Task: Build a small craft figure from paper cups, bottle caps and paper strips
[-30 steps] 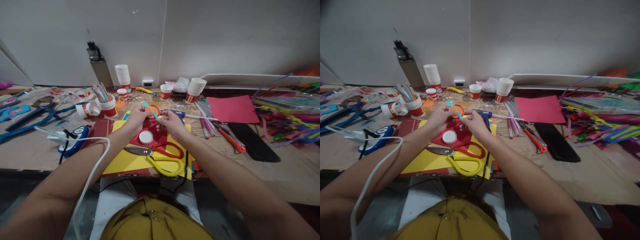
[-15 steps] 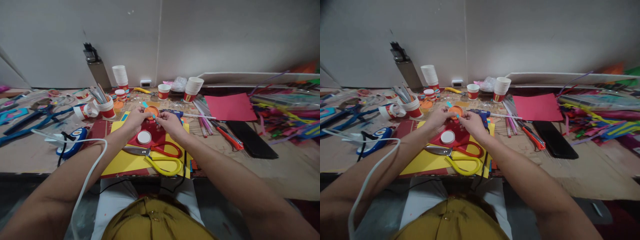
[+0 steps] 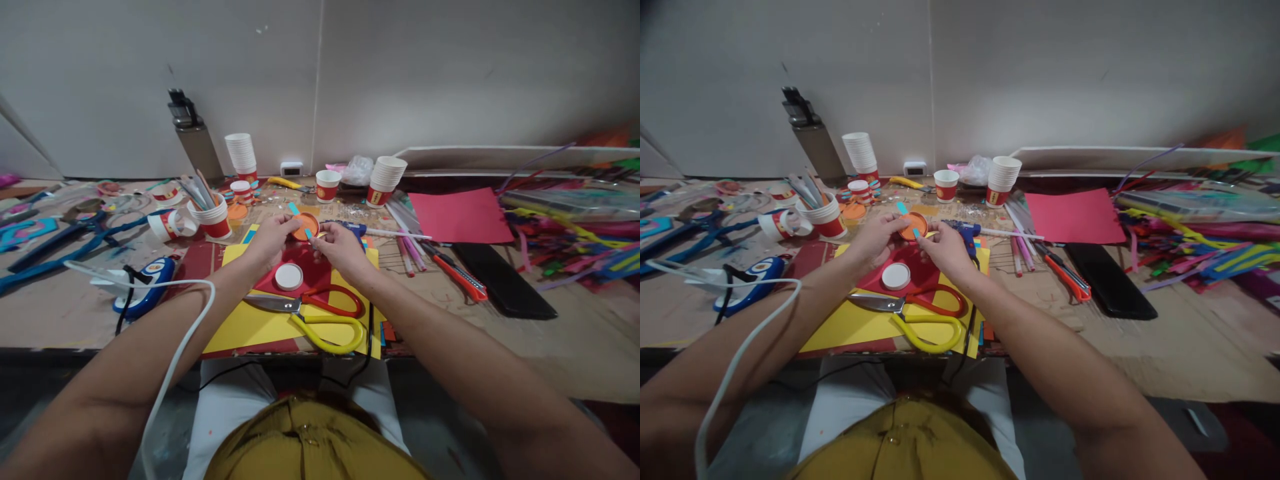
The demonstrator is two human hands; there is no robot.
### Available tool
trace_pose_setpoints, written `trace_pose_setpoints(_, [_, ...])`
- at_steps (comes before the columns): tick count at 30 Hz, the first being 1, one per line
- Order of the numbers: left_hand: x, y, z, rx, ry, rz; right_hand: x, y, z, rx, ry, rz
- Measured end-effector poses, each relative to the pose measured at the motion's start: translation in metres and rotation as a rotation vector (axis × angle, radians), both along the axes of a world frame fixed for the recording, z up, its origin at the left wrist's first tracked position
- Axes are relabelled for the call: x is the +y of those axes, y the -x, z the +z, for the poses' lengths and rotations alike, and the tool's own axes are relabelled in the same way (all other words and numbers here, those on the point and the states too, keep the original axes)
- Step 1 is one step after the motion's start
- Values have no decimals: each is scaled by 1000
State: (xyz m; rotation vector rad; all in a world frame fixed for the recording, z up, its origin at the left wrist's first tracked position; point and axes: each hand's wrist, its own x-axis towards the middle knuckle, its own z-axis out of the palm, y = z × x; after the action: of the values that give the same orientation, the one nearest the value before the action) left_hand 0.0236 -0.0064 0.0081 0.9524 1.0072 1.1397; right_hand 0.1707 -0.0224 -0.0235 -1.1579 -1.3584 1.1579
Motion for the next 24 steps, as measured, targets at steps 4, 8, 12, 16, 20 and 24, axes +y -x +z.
trace_pose_setpoints(4, [-1, 1, 1, -4, -25, -23, -2, 0, 2, -4, 23, -15])
trace_pose_setpoints(8, [2, 3, -5, 54, -105, -58, -4, -1, 8, -38, 14, 25])
trace_pose_setpoints(12, [3, 6, -8, 154, -192, -137, -1, -7, 19, -103, -83, -74])
trace_pose_setpoints(16, [-4, 3, -6, 275, -213, -282, 6, -14, 27, -103, -145, -77])
trace_pose_setpoints(20, [-14, -2, 2, 318, -173, -359, 9, -16, 28, -23, -120, -41])
trace_pose_setpoints(24, [-17, -5, 4, 262, -104, -357, 9, -15, 23, 81, -86, -101])
